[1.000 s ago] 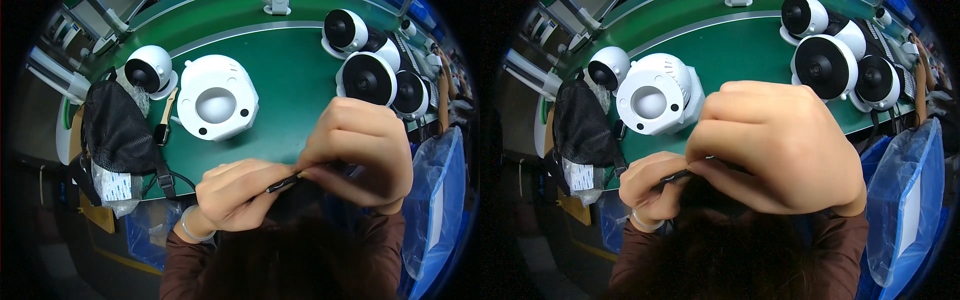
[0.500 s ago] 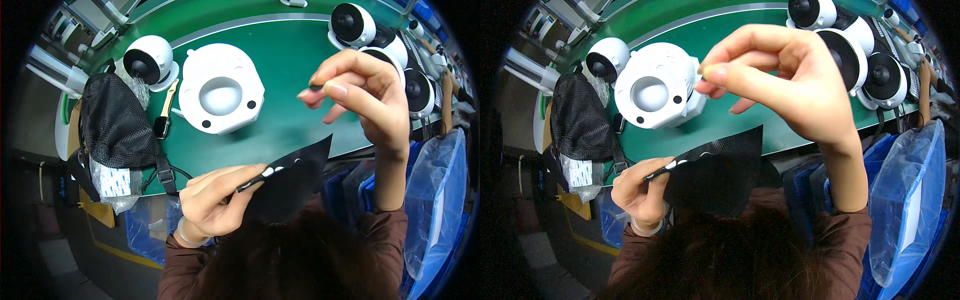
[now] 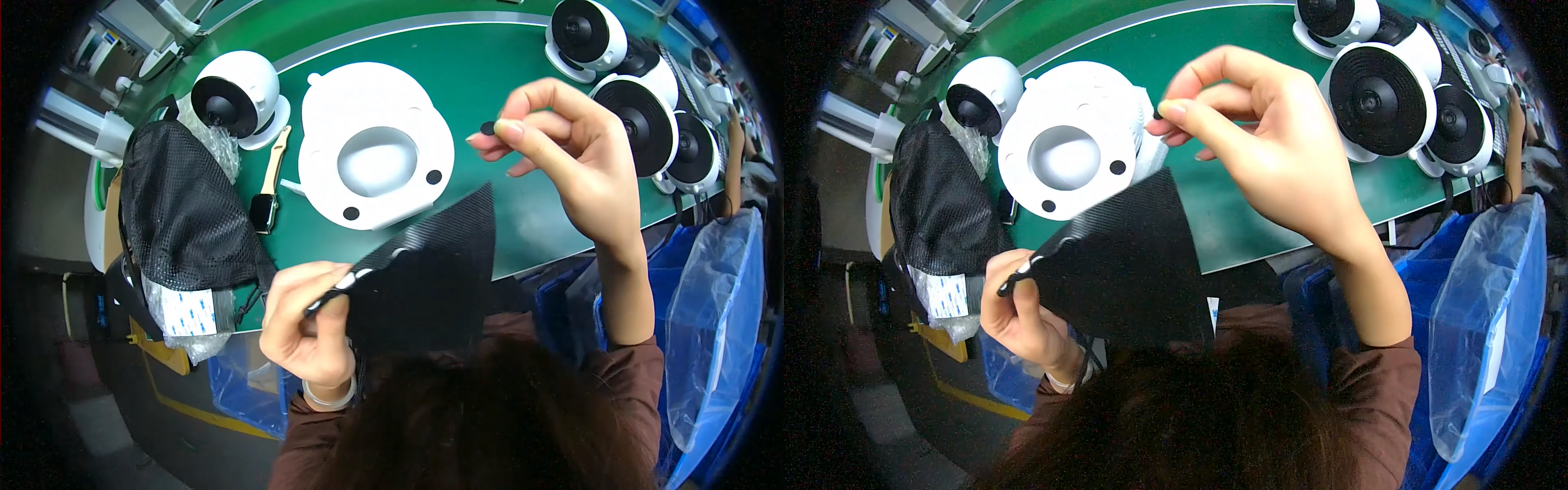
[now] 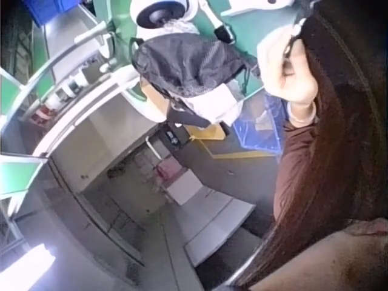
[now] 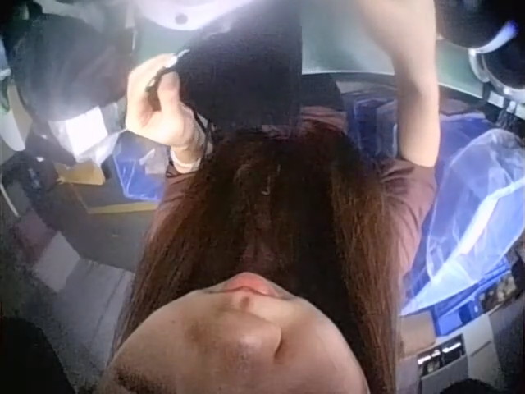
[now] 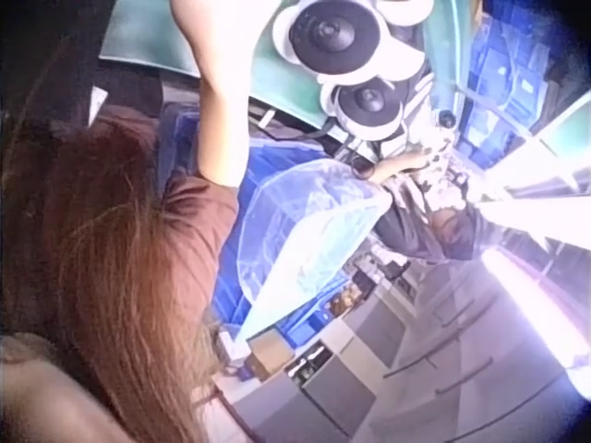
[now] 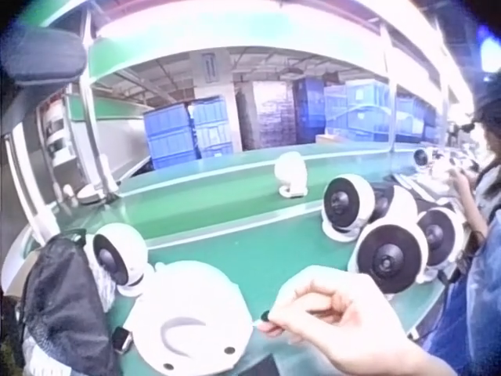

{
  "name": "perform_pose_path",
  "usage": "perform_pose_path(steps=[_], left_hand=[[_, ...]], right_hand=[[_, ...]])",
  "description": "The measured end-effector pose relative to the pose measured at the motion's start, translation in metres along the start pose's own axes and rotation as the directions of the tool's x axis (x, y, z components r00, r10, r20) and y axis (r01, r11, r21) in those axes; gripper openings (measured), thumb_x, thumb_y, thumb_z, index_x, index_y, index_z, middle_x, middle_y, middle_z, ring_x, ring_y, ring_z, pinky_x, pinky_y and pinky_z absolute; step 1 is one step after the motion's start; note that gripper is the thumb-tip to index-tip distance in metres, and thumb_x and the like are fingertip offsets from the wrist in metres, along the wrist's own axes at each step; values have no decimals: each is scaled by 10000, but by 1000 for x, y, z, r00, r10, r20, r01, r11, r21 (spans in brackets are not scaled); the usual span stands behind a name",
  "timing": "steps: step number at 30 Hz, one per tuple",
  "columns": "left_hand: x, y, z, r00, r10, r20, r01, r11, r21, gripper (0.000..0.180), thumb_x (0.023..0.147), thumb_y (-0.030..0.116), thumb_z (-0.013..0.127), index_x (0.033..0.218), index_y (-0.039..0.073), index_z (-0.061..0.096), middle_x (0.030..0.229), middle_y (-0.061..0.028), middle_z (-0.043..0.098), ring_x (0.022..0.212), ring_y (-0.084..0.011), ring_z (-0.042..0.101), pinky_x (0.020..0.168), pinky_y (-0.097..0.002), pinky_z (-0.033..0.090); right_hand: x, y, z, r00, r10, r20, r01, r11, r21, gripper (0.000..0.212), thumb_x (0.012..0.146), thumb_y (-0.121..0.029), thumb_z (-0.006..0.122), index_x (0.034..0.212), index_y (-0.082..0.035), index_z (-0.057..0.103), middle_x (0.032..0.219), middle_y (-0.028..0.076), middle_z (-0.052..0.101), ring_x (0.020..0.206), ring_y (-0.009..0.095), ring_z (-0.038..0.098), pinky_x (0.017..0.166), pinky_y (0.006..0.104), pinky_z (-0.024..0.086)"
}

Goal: Applying small black adhesive rubber feet to the base of white security cameras.

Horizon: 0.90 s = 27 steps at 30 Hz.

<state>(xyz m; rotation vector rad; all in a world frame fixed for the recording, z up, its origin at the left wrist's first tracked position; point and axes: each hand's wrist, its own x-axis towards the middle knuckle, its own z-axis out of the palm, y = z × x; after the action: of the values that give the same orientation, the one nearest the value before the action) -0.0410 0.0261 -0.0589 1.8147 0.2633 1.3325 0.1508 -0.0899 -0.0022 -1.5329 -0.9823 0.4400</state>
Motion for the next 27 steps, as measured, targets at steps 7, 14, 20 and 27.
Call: perform_pose_path(steps=[7,14,20,27], left_hand=[[-4,4,-4,985,-65,158,83,991,-108,141,647,-36,602,784,-10,615,743,-134,590,651,-182,573,591,-235,451],[-2,2,-5,989,-56,136,73,990,-124,158,627,-63,611,775,-7,613,741,-128,591,632,-177,578,576,-229,454],[-1,-3,-3,991,-73,116,87,989,-122,122,652,-50,611,767,-10,604,735,-128,590,639,-175,574,583,-227,449],[5,-13,1,998,-64,8,64,996,-55,149,662,-38,570,802,-36,621,1131,-281,430,1000,-333,501,817,-377,434]], right_hand=[[8,9,3,998,-36,-47,30,993,-116,140,784,-73,547,872,35,544,756,103,630,750,123,606,656,190,451],[7,5,6,979,-118,-168,86,979,-187,128,769,-68,554,824,48,551,724,115,632,722,104,601,647,196,458],[12,2,-1,995,-88,-53,78,984,-163,126,792,-57,542,870,41,526,788,131,615,809,188,607,743,235,457],[20,-5,22,985,-170,-15,168,979,-114,122,789,-58,547,846,49,543,788,119,602,865,184,587,768,247,451]])
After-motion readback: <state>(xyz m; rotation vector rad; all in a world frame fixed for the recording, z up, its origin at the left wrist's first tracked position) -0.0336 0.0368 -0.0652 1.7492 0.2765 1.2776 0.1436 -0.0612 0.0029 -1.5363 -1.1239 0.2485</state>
